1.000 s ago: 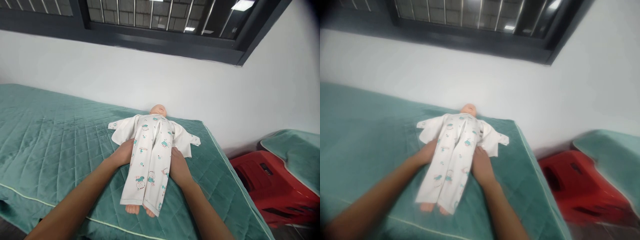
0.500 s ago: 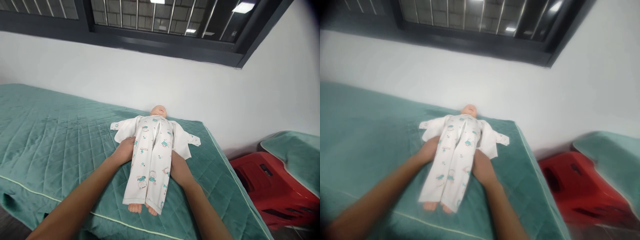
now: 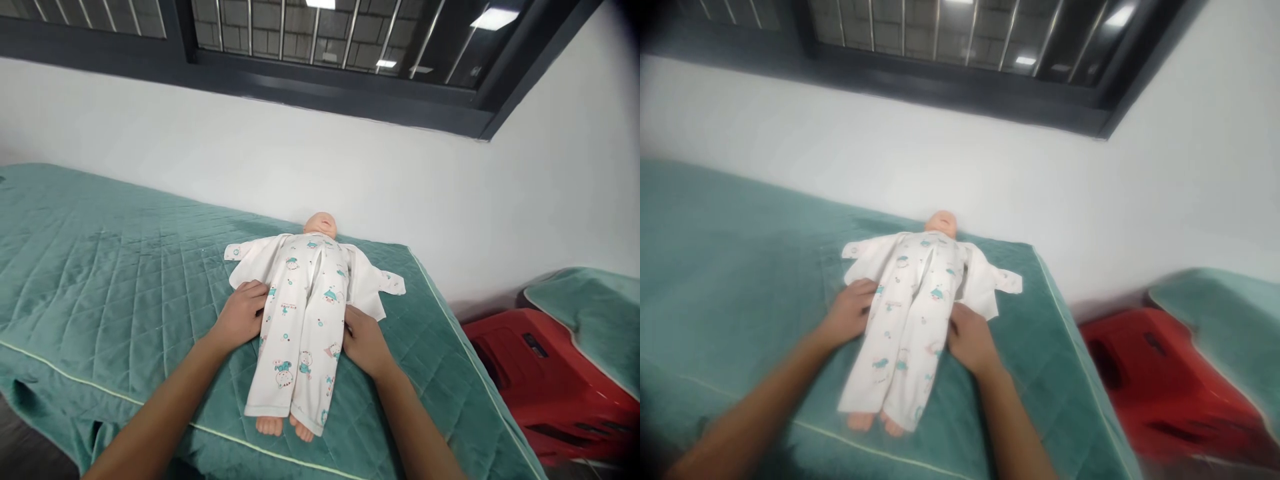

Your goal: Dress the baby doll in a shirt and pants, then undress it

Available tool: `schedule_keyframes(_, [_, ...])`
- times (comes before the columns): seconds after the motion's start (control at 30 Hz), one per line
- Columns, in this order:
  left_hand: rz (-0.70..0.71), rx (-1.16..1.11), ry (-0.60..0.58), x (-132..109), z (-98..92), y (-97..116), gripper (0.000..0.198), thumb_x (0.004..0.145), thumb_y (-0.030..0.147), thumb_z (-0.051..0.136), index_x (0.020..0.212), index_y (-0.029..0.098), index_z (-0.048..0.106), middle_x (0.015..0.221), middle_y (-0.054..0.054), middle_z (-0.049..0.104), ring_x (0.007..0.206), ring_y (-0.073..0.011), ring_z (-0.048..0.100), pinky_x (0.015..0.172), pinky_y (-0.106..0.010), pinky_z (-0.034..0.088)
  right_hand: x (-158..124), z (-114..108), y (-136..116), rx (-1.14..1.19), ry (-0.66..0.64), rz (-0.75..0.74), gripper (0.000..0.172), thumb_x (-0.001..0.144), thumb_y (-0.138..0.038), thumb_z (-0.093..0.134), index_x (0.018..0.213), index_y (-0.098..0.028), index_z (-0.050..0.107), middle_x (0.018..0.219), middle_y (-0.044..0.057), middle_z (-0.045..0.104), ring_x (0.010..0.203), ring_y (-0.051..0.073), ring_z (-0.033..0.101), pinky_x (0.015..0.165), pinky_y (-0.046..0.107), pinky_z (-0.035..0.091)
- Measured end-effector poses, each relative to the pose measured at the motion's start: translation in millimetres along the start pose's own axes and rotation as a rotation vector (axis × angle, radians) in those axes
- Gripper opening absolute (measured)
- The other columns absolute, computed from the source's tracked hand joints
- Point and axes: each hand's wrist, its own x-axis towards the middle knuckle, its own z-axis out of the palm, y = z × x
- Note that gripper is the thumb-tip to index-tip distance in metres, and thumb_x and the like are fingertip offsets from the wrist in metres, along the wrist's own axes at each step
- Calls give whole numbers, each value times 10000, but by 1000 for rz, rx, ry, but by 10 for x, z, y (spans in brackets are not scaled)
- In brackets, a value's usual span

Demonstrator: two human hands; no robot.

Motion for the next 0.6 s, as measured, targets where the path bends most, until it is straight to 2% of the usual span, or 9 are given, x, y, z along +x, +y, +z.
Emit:
schedule_keyframes(0.1, [-14, -13, -38, -17, -12, 5, 273, 858, 132, 484, 734, 221, 711, 778, -61, 603, 866, -213, 550, 796, -363, 461, -22, -25, 11, 57, -1, -5, 214, 859, -139, 462, 907, -216, 656, 931, 31, 688, 862, 195, 620, 754, 294, 454])
schedule_keyframes(0.27, [-58, -86, -139, 2, -46, 34, 302, 832, 120, 466, 700, 238, 711, 778, -66, 615, 920, -232, 562, 855, -394, 473, -75, -98, -16, 68, 7, 23, 209, 893, -219, 477, 736, -214, 614, 756, 9, 649, 716, 179, 597, 670, 286, 445])
schedule_keyframes(0.37, [-122, -137, -165, 1, -66, 42, 294, 816, 121, 458, 690, 236, 698, 777, -63, 636, 897, -230, 578, 866, -403, 480, -110, -113, -23, 111, 26, 81, 226, 913, -266, 479, 786, -225, 660, 734, -1, 672, 689, 182, 615, 668, 295, 460])
schedule_keyframes(0.47, [-180, -220, -69, -12, -79, 24, 270, 806, 117, 440, 721, 216, 676, 831, -51, 664, 883, -208, 601, 867, -376, 484, -130, -100, 10, 208, 120, 181, 219, 918, -339, 511, 876, -233, 698, 761, 0, 708, 686, 186, 645, 686, 306, 485])
schedule_keyframes(0.53, [-249, -239, 80, -16, -76, -11, 252, 809, 129, 432, 833, 206, 671, 950, -51, 675, 944, -200, 609, 896, -360, 479, -133, -95, 63, 291, 244, 253, 224, 909, -392, 541, 923, -227, 692, 781, 9, 715, 680, 185, 654, 696, 310, 498])
schedule_keyframes(0.6, [-382, -173, 248, -10, -58, -63, 243, 839, 182, 440, 960, 198, 651, 1076, -68, 654, 1045, -216, 589, 946, -370, 463, -129, -108, 147, 325, 408, 340, 249, 896, -429, 555, 958, -219, 672, 800, 22, 711, 700, 190, 659, 719, 320, 506])
